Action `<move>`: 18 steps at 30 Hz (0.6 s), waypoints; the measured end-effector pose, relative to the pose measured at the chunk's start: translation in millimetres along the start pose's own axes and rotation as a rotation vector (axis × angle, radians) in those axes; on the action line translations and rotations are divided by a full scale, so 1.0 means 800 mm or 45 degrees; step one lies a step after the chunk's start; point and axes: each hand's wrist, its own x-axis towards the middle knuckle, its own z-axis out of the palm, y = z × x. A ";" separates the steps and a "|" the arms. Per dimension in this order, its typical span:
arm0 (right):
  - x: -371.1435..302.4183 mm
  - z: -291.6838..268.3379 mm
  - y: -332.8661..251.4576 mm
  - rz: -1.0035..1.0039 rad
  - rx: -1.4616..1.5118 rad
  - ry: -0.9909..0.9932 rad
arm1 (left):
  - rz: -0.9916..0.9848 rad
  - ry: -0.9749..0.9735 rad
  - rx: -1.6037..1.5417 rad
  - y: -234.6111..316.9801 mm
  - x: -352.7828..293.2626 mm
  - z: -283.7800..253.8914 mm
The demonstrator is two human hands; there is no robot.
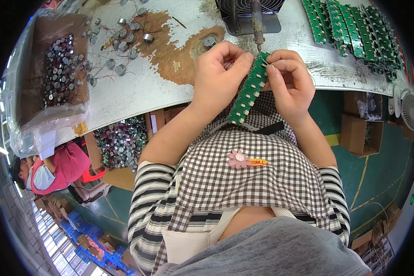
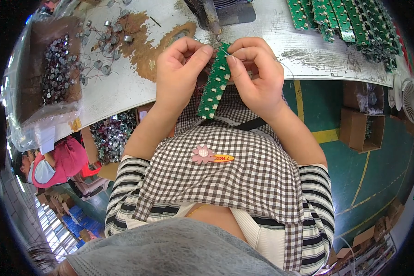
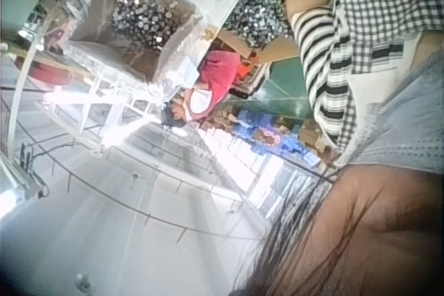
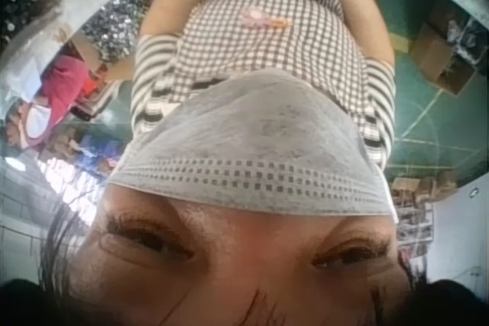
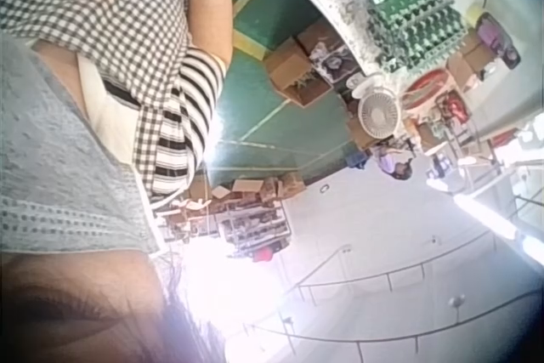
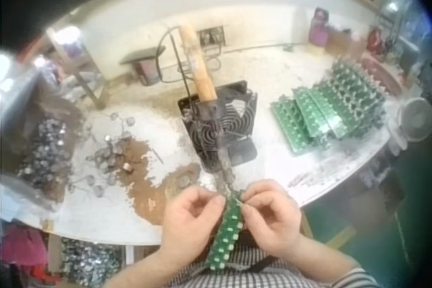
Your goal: The person assembles small circular electronic components and wires onto a PCB strip by hand, taking them from bins and attaching them to the board.
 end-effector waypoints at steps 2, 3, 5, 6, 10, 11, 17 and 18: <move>0.000 0.001 -0.001 0.005 0.013 0.030 | 0.003 0.005 0.002 0.000 0.001 0.002; 0.002 0.001 -0.001 -0.006 -0.053 0.032 | 0.004 0.011 0.006 0.000 0.002 0.002; 0.006 0.000 -0.001 -0.015 -0.121 0.034 | 0.013 0.024 0.025 0.000 0.004 0.003; 0.010 0.000 -0.001 -0.071 -0.148 0.015 | 0.023 0.036 0.045 0.001 0.005 0.004; 0.011 -0.001 -0.002 -0.141 -0.206 -0.010 | 0.000 0.062 -0.005 0.009 0.002 0.005; 0.010 0.000 -0.002 -0.141 -0.204 -0.013 | 0.000 0.066 0.034 0.006 0.001 0.005; -0.003 0.002 0.001 -0.029 -0.084 0.017 | 0.061 -0.012 0.238 -0.005 -0.002 -0.003; -0.003 0.001 0.002 -0.031 -0.080 0.021 | 0.064 -0.046 0.308 -0.003 -0.001 -0.005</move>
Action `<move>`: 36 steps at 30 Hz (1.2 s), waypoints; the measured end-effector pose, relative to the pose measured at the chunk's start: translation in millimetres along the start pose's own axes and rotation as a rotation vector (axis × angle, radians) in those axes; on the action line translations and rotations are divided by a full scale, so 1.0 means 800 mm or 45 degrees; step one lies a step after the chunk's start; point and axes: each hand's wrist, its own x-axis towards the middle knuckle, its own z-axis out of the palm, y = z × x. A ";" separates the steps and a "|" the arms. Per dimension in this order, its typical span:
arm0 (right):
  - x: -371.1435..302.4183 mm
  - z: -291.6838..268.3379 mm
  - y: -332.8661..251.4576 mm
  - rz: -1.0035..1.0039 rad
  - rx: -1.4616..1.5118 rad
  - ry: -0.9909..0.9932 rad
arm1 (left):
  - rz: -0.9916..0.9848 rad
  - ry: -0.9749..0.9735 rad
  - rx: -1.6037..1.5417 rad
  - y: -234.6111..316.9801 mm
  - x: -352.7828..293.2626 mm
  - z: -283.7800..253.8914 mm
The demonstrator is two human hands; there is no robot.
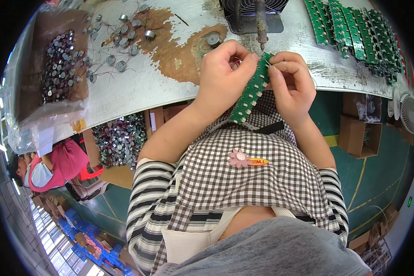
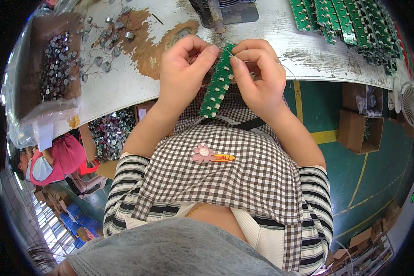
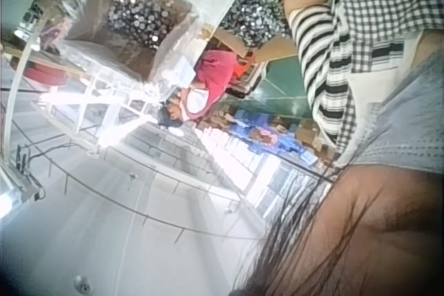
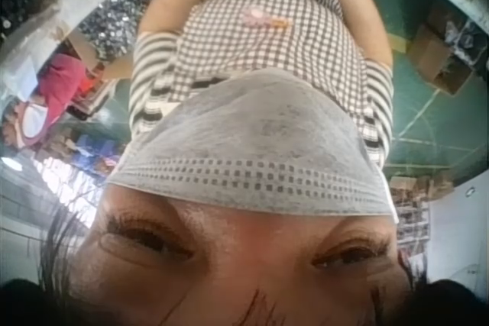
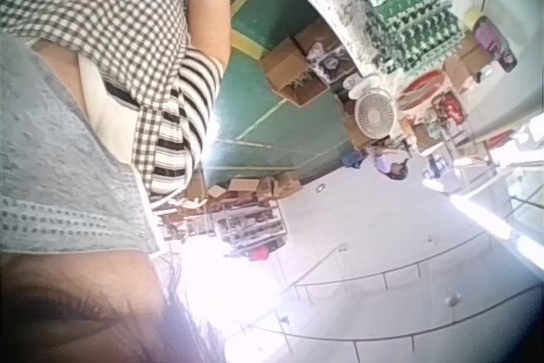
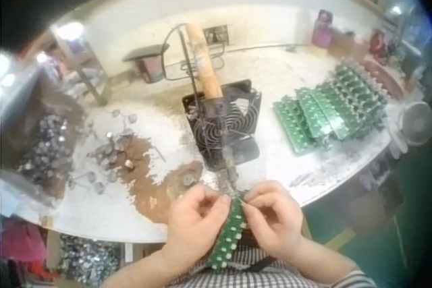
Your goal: The person assembles small circular electronic components and wires onto a PCB strip by hand, taking them from bins and attaching them to the board.
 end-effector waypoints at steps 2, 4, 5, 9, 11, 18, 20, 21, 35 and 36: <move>0.000 0.000 0.001 -0.003 0.007 0.002 | 0.153 -0.009 0.224 0.011 0.006 -0.018; 0.000 -0.002 0.000 0.161 0.162 0.082 | 0.404 0.054 0.553 0.026 0.010 -0.041; 0.001 -0.007 -0.001 0.198 0.098 0.065 | 0.663 0.224 0.792 0.021 0.012 -0.056; 0.007 -0.013 -0.001 0.411 0.171 0.128 | 1.070 0.019 1.289 0.006 -0.031 -0.080; 0.005 -0.008 -0.005 0.473 0.225 0.130 | 1.091 -0.212 1.143 -0.013 -0.063 -0.066; -0.009 -0.009 -0.036 -0.399 -0.653 -0.256 | 0.192 0.264 -0.476 0.004 -0.058 -0.090; -0.004 -0.002 -0.060 -0.820 -0.636 -0.284 | 0.186 0.363 -0.809 -0.003 -0.039 -0.100; 0.001 0.002 -0.072 -0.898 -0.638 -0.291 | 0.156 0.340 -0.842 0.001 -0.042 -0.099; 0.026 0.092 -0.057 -0.652 -0.398 -0.260 | -0.050 0.216 -1.148 -0.005 -0.067 -0.068; 0.024 0.094 -0.064 -0.819 -0.390 -0.290 | -0.076 0.238 -1.203 0.003 -0.069 -0.070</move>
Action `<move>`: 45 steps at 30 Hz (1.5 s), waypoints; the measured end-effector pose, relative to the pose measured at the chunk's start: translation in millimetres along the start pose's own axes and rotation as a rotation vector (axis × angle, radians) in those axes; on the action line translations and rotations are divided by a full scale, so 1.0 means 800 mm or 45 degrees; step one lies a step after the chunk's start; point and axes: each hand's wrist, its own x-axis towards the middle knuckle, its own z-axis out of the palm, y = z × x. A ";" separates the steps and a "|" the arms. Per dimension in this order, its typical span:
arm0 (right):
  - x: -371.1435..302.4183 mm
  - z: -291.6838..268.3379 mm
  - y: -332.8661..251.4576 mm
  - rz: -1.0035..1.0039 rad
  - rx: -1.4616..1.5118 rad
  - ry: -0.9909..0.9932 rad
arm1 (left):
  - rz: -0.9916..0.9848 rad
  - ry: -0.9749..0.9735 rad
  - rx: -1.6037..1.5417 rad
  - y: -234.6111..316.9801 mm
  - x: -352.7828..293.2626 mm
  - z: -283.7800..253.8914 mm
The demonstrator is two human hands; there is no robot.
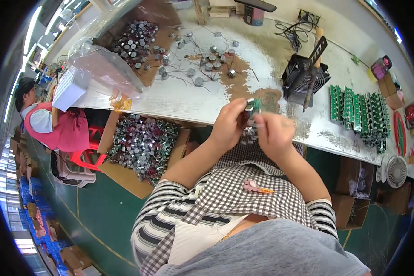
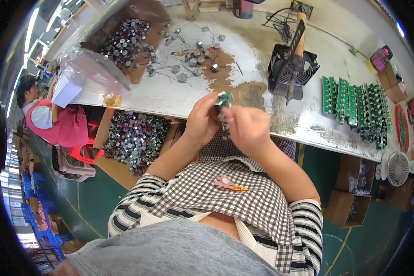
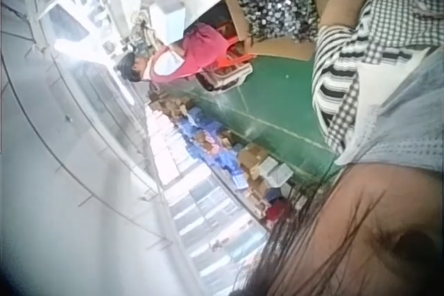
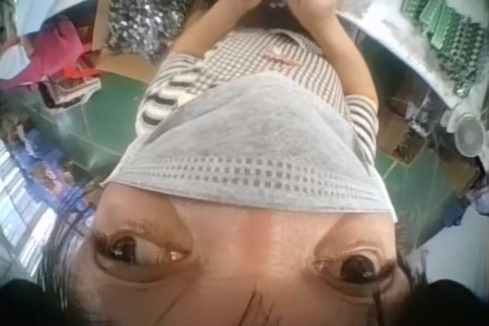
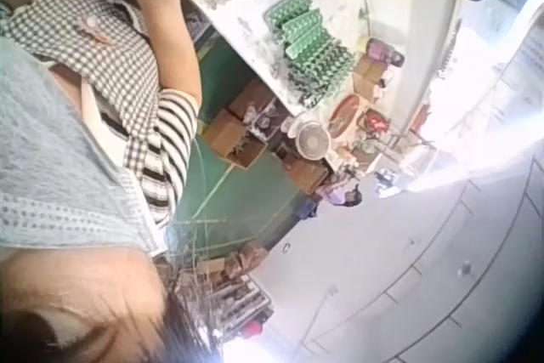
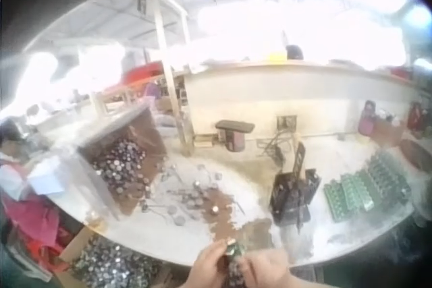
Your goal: The person assembles small circular electronic components and wires onto a PCB strip by hand, taking them from bins and attaching them to the board.
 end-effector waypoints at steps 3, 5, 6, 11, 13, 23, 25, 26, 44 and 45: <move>0.006 0.001 0.002 -0.087 0.005 0.010 | -0.085 0.007 -0.044 0.002 -0.006 0.007; 0.009 -0.001 0.005 0.284 -0.009 0.000 | 0.101 -0.018 -0.025 -0.005 -0.006 0.007; 0.012 -0.001 0.005 0.266 -0.015 0.002 | 0.239 0.059 0.165 -0.008 -0.008 0.015; 0.022 0.021 0.004 0.729 0.307 0.128 | 0.884 0.100 0.700 -0.042 0.000 0.011; 0.010 0.024 0.000 0.757 0.383 0.136 | 0.659 0.117 0.491 -0.043 0.001 0.001; -0.024 0.025 -0.014 0.795 0.376 -0.001 | 0.198 0.246 0.314 -0.020 0.028 0.014; -0.021 0.024 -0.009 0.510 0.144 -0.014 | 0.328 0.271 0.259 -0.021 0.026 0.019; -0.015 0.022 -0.007 0.547 0.131 0.010 | 0.523 0.338 0.530 -0.038 0.029 0.010; 0.001 0.015 -0.010 0.598 0.246 0.042 | 0.409 0.041 0.121 -0.019 0.008 0.013; -0.010 0.021 -0.015 0.545 0.205 0.037 | 0.333 0.043 0.126 -0.015 0.008 0.012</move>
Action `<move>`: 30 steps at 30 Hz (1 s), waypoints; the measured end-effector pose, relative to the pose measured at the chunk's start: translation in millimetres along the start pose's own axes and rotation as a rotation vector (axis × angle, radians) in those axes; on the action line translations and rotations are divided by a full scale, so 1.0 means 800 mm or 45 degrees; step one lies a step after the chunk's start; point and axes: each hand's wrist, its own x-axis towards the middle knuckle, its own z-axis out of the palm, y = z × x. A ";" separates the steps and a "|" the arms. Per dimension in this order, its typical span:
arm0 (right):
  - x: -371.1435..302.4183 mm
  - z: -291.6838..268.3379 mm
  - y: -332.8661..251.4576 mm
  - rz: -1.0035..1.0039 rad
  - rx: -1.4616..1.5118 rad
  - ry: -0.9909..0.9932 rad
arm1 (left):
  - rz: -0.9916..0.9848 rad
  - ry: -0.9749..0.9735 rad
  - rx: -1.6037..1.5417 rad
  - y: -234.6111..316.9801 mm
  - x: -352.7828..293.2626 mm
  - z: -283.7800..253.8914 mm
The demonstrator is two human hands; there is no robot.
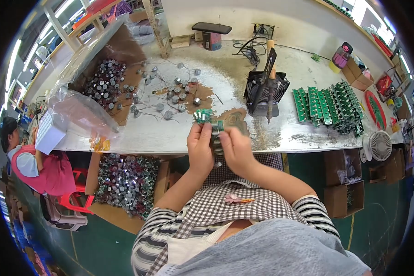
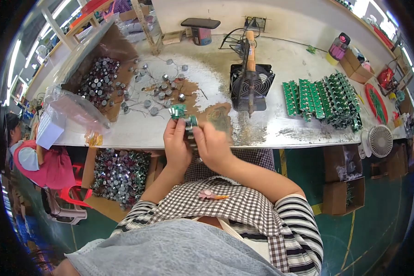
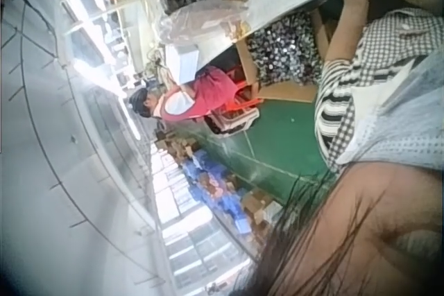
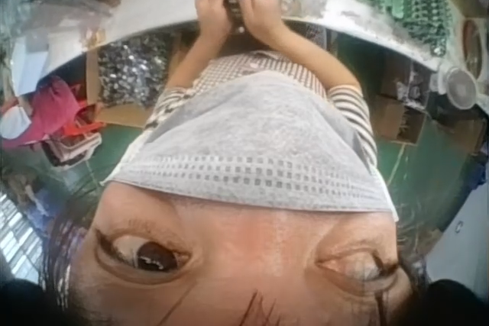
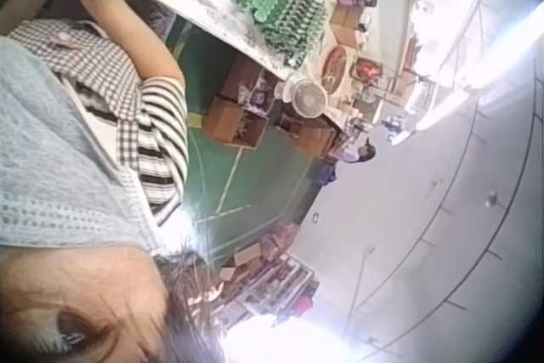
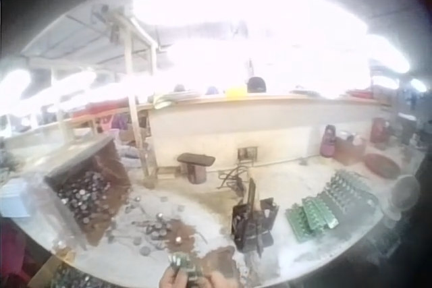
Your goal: The person assembles small circular electronic components and wires onto a PCB strip by hand, taking them from bins and attaching them to the board.
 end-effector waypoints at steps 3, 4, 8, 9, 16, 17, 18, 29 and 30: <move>0.000 -0.004 0.014 -0.332 -0.216 -0.018 | -0.113 -0.101 0.050 0.015 0.015 -0.008; 0.005 -0.005 0.018 -0.413 -0.226 -0.037 | -0.263 -0.041 -0.051 0.014 0.018 -0.009; 0.019 -0.017 0.014 -0.092 -0.146 0.065 | -0.326 -0.024 -0.223 0.016 0.001 0.006; 0.021 -0.017 0.009 -0.137 -0.142 0.066 | -0.262 -0.093 -0.124 0.001 -0.005 -0.012; 0.006 -0.016 0.022 -0.294 -0.437 0.092 | -0.442 -0.083 -0.285 0.000 -0.012 -0.016; 0.011 -0.016 0.025 -0.096 -0.404 0.150 | -0.400 -0.036 -0.249 -0.006 -0.019 -0.009; 0.016 -0.017 0.023 -0.063 -0.410 0.174 | -0.285 -0.156 0.267 0.008 -0.023 -0.005; -0.026 0.001 0.016 -0.105 -0.026 -0.369 | -0.694 -0.089 -0.284 0.012 -0.020 -0.052; -0.028 0.002 0.020 -0.036 0.000 -0.355 | -0.594 -0.112 -0.198 0.010 -0.028 -0.054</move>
